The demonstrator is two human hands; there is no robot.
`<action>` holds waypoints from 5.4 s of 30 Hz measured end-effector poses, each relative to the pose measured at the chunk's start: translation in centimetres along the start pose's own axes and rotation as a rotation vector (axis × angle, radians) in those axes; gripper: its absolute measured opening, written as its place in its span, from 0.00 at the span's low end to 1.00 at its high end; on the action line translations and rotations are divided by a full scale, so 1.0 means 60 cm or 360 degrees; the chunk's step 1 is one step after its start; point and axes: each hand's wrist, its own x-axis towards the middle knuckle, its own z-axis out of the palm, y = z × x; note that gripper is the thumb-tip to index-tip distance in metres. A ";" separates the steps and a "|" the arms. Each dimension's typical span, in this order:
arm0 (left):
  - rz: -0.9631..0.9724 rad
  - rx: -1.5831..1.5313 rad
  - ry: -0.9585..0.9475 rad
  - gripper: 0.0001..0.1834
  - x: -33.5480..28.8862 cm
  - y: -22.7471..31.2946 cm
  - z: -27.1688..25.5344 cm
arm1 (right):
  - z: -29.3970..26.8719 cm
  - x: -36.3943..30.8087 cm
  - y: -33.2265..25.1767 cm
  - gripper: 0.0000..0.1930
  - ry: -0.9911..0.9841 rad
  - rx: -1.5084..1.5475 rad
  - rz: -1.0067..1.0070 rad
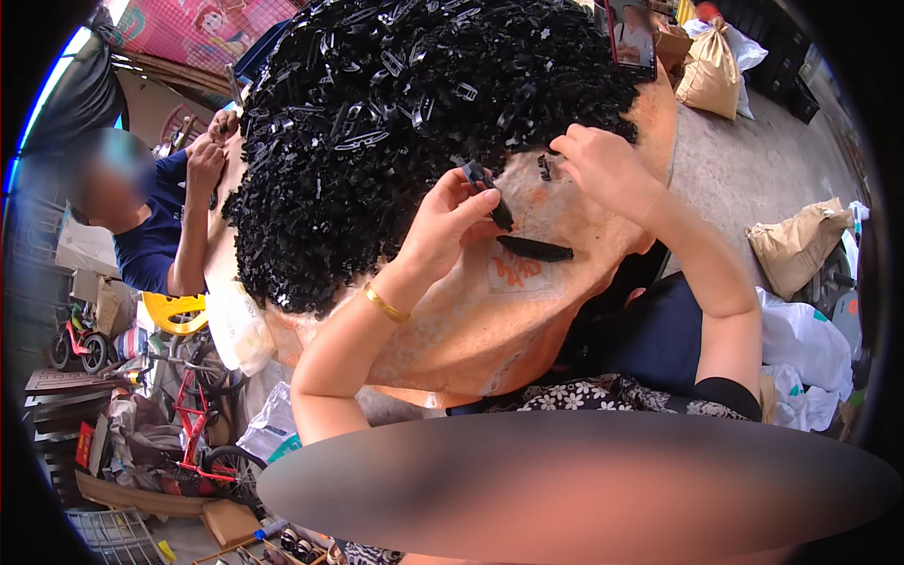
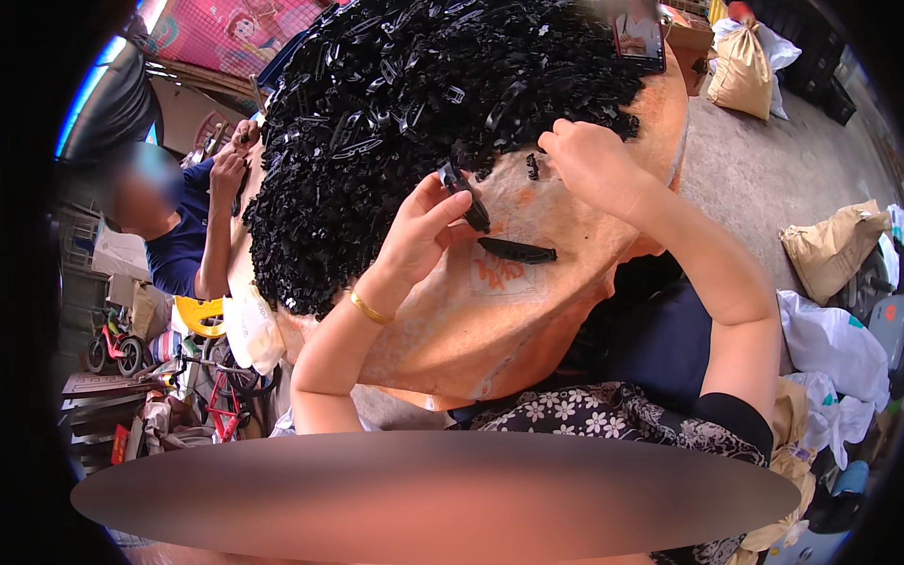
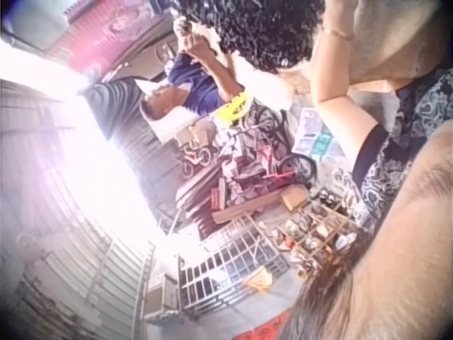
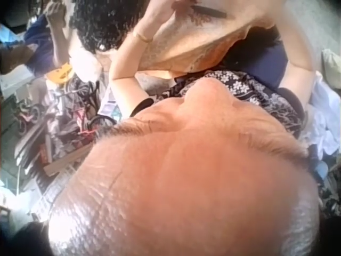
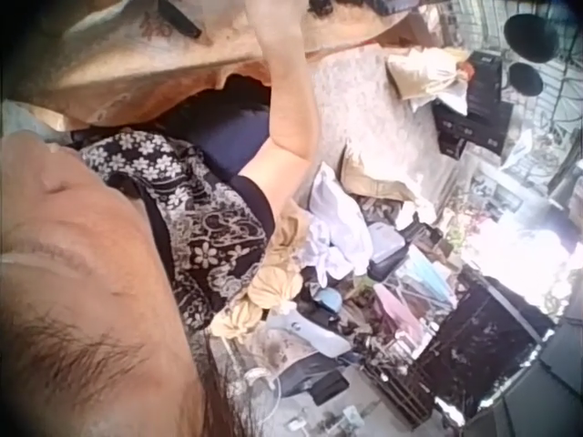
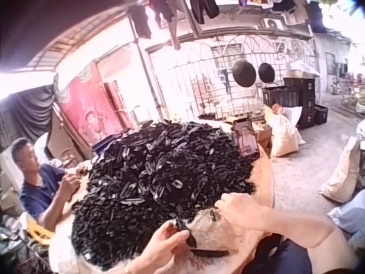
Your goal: The person assembles or sorts small black plastic clips by hand on a table.
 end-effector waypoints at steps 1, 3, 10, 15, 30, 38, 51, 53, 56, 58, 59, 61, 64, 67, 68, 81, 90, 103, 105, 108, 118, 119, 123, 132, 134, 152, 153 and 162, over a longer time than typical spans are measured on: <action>0.0004 0.0043 0.0039 0.18 0.001 -0.001 -0.001 | 0.005 0.000 0.005 0.11 0.0031 -0.0009 -0.0086; -0.0008 0.0058 0.0021 0.18 0.001 -0.002 -0.007 | 0.012 0.001 0.005 0.11 0.0063 -0.0011 -0.0171; 0.0018 0.0076 -0.0058 0.22 -0.002 -0.002 -0.005 | 0.014 -0.001 -0.003 0.09 0.0136 0.0485 -0.0150; -0.0056 -0.0044 -0.0086 0.19 -0.001 -0.005 -0.009 | 0.018 -0.002 0.006 0.09 0.0112 0.0393 -0.0158; -0.0004 -0.0058 -0.0058 0.16 -0.009 -0.012 0.011 | -0.026 -0.002 -0.058 0.09 0.0237 0.1228 0.0035; -0.0022 -0.0048 -0.0085 0.16 -0.011 -0.013 0.010 | -0.021 -0.009 -0.091 0.06 0.0311 0.1338 -0.0160; 0.0131 -0.0096 0.0012 0.16 -0.008 -0.019 0.009 | -0.020 -0.017 -0.103 0.05 0.0407 0.1210 -0.0214; 0.0218 -0.0095 0.0014 0.16 -0.009 -0.014 0.013 | -0.017 -0.016 -0.105 0.05 0.0433 0.1320 -0.0138; 0.0065 -0.0069 -0.0008 0.15 -0.007 -0.011 0.010 | -0.018 -0.011 -0.097 0.06 0.0614 0.1226 -0.0249; 0.0017 -0.0124 -0.0090 0.15 -0.008 -0.007 0.003 | -0.022 -0.009 -0.090 0.07 0.0763 0.1018 -0.0436; -0.0031 -0.0179 -0.0171 0.15 -0.008 -0.005 0.001 | -0.026 -0.008 -0.088 0.09 0.0734 0.0912 -0.0672; -0.0087 -0.0149 -0.0178 0.14 -0.010 0.002 0.004 | -0.027 -0.010 -0.087 0.10 0.0701 0.0803 -0.0905; -0.0203 -0.0023 -0.0202 0.14 -0.012 0.007 0.001 | -0.020 -0.015 -0.088 0.15 0.0685 0.0593 -0.1054; -0.0264 0.0178 -0.0274 0.15 -0.009 0.007 -0.018 | -0.016 -0.015 -0.084 0.16 0.0678 0.0502 -0.1087; -0.0271 0.0283 -0.0335 0.15 -0.008 0.014 -0.015 | -0.015 -0.015 -0.081 0.16 0.0675 0.0432 -0.1106; 0.0547 0.1448 -0.0037 0.20 -0.030 0.020 0.021 | -0.030 -0.009 -0.078 0.14 0.0122 0.0988 -0.0346; 0.0699 0.1873 -0.0145 0.16 -0.019 0.002 0.028 | -0.025 0.072 0.004 0.11 0.0387 0.0735 -0.0317; 0.0401 0.0711 0.0123 0.22 0.008 -0.007 -0.006 | -0.019 0.108 0.019 0.10 0.0552 0.0324 -0.0377; 0.0470 0.0295 0.0220 0.21 0.010 0.000 0.003 | -0.031 0.075 -0.022 0.11 0.0224 0.0894 -0.0251; 0.0404 0.0077 0.0030 0.19 0.013 -0.001 -0.005 | -0.025 0.036 -0.067 0.11 -0.0068 0.0969 -0.0291; 0.0118 0.0028 0.0164 0.13 0.002 -0.013 0.000 | 0.004 0.002 -0.003 0.12 -0.0015 0.0083 0.0135; 0.0108 0.0038 0.0138 0.14 0.001 -0.016 0.000 | 0.012 0.001 0.001 0.11 0.0050 0.0075 -0.0002; 0.0054 0.0060 0.0099 0.15 -0.003 -0.017 0.002 | 0.017 0.000 -0.009 0.07 0.0178 0.0188 -0.0068; -0.0060 -0.0029 0.0025 0.16 -0.009 -0.020 0.010 | 0.029 0.008 -0.024 0.07 0.0148 0.0127 -0.0228; -0.0031 0.0032 0.0041 0.16 -0.009 -0.019 0.011 | 0.028 0.007 -0.015 0.08 0.0179 0.0195 -0.0187; -0.0118 -0.0073 -0.0005 0.17 -0.014 -0.018 0.017 | -0.011 -0.012 -0.078 0.06 0.0194 0.0964 -0.0249; -0.0126 -0.0046 -0.0005 0.17 -0.015 -0.016 0.018 | -0.010 -0.012 -0.078 0.07 0.0306 0.0874 -0.0378; -0.0073 0.0059 0.0058 0.17 -0.016 -0.014 0.019 | -0.015 -0.015 -0.082 0.06 0.0163 0.1569 0.0047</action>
